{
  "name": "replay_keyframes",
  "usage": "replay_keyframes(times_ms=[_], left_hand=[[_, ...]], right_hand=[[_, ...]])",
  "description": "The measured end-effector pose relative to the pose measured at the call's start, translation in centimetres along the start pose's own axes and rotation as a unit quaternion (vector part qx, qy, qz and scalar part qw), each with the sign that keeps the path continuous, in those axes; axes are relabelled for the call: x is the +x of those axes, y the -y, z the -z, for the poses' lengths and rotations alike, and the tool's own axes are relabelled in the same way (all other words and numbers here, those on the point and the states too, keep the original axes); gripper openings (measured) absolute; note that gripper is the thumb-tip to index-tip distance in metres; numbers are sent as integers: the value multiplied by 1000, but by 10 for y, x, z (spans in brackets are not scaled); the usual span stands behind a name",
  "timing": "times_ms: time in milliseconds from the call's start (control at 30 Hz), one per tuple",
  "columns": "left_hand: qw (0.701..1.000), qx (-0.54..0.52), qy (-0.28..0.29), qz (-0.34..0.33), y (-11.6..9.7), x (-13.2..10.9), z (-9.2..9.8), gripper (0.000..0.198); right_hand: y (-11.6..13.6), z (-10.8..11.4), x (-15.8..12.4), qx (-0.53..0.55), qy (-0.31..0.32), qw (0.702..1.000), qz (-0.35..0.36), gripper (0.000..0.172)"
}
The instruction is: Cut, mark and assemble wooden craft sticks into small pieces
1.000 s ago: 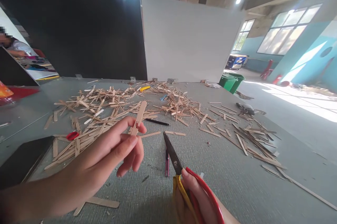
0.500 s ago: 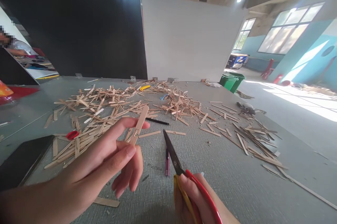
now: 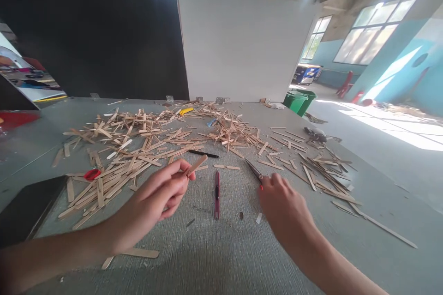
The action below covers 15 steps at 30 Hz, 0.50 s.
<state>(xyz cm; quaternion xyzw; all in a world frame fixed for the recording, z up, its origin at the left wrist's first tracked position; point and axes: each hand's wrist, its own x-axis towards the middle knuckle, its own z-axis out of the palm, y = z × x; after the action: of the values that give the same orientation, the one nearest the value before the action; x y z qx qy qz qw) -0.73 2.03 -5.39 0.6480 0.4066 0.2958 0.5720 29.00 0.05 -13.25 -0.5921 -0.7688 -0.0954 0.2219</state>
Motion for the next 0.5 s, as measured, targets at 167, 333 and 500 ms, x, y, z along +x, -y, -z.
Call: replay_keyframes(times_ms=[167, 333, 500], left_hand=[[999, 41, 26, -20, 30, 2, -7, 22], [1000, 24, 16, 12, 49, 8, -5, 26], [999, 27, -37, 5, 60, 16, -2, 31]], right_hand=[[71, -14, 20, 92, 115, 989, -18, 15], [83, -39, 32, 103, 88, 989, -53, 10], [74, -44, 22, 191, 53, 980, -22, 12]])
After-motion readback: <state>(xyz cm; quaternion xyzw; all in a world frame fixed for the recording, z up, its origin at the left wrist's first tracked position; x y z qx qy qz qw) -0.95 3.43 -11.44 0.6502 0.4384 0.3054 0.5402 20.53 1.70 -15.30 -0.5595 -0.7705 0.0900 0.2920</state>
